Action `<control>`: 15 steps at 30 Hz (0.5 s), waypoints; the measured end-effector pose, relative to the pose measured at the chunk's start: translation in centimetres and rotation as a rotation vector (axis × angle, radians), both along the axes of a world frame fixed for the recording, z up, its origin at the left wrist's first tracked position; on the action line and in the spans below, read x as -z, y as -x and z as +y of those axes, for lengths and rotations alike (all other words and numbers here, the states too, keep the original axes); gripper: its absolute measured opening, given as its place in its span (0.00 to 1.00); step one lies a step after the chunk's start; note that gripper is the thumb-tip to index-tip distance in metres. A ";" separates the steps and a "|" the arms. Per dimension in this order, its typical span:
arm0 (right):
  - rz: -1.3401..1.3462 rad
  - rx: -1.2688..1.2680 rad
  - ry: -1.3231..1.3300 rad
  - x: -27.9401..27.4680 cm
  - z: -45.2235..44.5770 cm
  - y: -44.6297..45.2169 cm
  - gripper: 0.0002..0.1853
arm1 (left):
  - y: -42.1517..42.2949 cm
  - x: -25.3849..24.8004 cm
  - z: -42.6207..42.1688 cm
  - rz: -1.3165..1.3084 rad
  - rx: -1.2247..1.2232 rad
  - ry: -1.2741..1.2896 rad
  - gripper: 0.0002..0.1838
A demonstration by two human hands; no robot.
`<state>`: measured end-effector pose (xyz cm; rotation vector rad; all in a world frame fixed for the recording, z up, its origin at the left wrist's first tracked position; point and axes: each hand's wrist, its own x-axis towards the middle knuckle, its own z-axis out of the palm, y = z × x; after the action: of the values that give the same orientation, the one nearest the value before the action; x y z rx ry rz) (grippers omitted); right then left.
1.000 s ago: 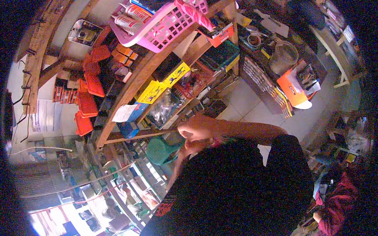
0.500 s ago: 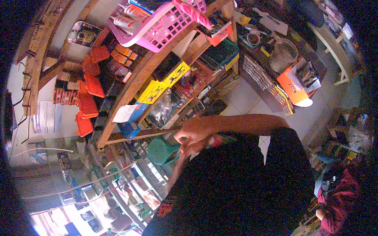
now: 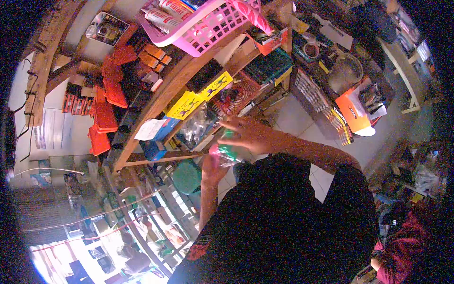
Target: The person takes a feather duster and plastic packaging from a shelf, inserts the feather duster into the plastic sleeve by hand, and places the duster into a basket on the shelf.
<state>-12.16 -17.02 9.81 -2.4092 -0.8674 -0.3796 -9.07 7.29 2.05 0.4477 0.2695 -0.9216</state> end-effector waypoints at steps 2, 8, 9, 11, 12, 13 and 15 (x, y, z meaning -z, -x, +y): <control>0.011 -0.047 0.001 0.7 0.9 0.9 0.36 | 0.6 -1.0 -0.8 0.054 0.024 -0.008 0.21; 0.396 -0.045 -0.208 2.9 1.4 1.5 0.32 | 0.2 -0.7 -1.4 -0.297 -0.095 -0.089 0.24; 0.516 -0.042 -0.313 3.0 1.5 1.9 0.31 | 0.2 -0.6 -1.5 -0.334 -0.136 -0.137 0.25; 0.577 -0.008 -0.556 4.4 2.7 3.3 0.26 | 0.4 -0.4 -1.6 -0.492 -0.154 -0.320 0.30; 0.609 0.007 -0.679 5.5 3.3 3.8 0.24 | 0.5 -0.3 -1.4 -0.611 -0.131 -0.458 0.35; 0.723 -0.009 -0.694 7.0 3.5 4.0 0.23 | 0.7 -0.5 -1.2 -0.730 -0.105 -0.598 0.41; 0.950 -0.036 -0.723 9.1 3.8 4.2 0.21 | 1.2 -2.0 -0.8 -0.815 -0.062 -0.618 0.43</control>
<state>-16.36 -13.20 0.75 -1.5844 -0.2510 0.4017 -10.26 6.49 4.10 1.3296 -0.1928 -0.5158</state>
